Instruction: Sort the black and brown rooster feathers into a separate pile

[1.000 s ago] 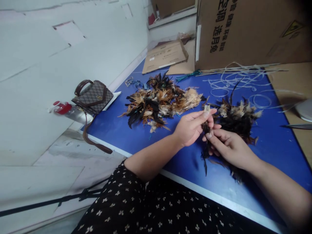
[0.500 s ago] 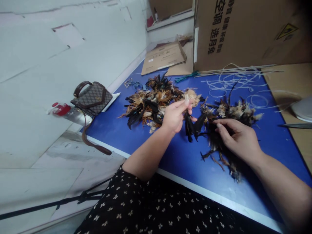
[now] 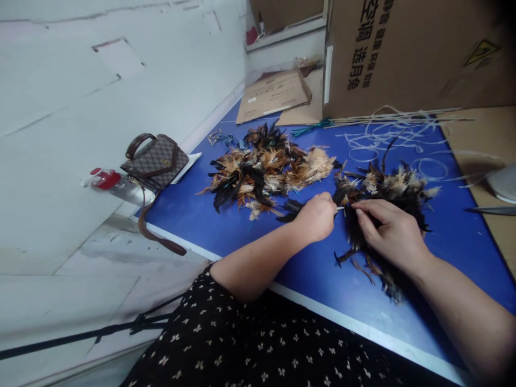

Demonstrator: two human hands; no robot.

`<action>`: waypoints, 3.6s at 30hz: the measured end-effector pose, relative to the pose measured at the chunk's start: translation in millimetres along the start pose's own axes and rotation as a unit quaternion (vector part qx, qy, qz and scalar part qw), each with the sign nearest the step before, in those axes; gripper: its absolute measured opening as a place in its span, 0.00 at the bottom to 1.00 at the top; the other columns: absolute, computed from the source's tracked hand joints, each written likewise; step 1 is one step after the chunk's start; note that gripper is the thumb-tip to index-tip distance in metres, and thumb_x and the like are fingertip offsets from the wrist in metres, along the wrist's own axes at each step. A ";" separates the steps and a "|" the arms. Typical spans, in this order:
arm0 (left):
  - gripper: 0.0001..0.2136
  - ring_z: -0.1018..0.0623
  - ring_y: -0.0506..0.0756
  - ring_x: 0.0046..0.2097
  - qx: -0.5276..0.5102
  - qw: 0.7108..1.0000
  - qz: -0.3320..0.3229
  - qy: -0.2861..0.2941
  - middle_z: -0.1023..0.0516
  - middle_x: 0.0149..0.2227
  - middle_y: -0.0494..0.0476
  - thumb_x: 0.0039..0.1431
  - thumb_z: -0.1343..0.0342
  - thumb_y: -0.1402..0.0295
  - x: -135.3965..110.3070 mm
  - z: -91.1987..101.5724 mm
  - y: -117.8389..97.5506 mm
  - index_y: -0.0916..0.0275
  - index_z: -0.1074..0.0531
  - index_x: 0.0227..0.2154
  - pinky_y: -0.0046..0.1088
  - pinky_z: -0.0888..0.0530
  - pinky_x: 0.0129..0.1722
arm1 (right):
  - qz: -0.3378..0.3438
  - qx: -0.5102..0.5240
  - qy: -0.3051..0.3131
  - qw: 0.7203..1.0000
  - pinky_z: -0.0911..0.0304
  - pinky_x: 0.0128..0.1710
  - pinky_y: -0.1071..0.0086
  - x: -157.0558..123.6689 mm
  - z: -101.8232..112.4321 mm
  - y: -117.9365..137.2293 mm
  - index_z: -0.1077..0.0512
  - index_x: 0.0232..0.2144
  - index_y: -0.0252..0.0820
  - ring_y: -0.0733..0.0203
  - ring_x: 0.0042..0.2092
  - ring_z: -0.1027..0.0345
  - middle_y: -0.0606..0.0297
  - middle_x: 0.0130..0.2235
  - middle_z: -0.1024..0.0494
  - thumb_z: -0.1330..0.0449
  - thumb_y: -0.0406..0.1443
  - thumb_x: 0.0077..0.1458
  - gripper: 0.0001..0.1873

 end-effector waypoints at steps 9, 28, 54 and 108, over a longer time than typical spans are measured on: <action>0.10 0.18 0.60 0.46 -0.115 0.985 -0.004 -0.130 0.16 0.39 0.64 0.67 0.39 0.72 7.3 20.3 12.8 0.60 0.17 0.29 0.41 0.21 0.58 | -0.015 -0.003 -0.034 0.999 0.20 0.55 0.56 0.5 4.3 1.7 0.17 0.49 0.44 0.49 0.49 0.17 0.57 0.49 0.13 0.39 0.38 0.75 0.11; 0.13 0.17 0.61 0.48 0.143 0.989 0.003 -0.038 0.17 0.39 0.66 0.70 0.43 0.73 4.6 -0.9 4.8 0.66 0.13 0.35 0.41 0.20 0.58 | -0.016 0.030 -0.034 0.999 0.20 0.53 0.56 -1.1 1.1 1.0 0.16 0.48 0.45 0.50 0.47 0.16 0.60 0.47 0.13 0.39 0.38 0.74 0.11; 0.17 0.17 0.52 0.45 -0.612 0.782 0.064 -0.104 0.15 0.47 0.60 0.58 0.23 0.54 -10.4 -3.0 -27.2 0.63 0.11 0.41 0.31 0.18 0.47 | -0.171 0.333 0.105 0.921 0.30 0.36 0.68 3.2 6.9 41.1 0.22 0.34 0.44 0.59 0.32 0.27 0.63 0.31 0.20 0.38 0.61 0.76 0.30; 0.30 0.25 0.45 0.29 -0.594 0.775 0.097 0.193 0.21 0.31 0.53 0.50 0.20 0.44 -19.9 8.3 -39.0 0.68 0.17 0.38 0.25 0.31 0.27 | -0.132 0.287 0.011 0.949 0.28 0.34 0.68 13.1 27.8 23.5 0.15 0.37 0.43 0.62 0.33 0.25 0.61 0.36 0.17 0.26 0.55 0.69 0.22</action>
Point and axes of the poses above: each hand's wrist, its own x-axis towards the middle knuckle, its own z-axis out of the back of the hand, y = z × x, the point moved 3 cm from there along x, towards the middle knuckle
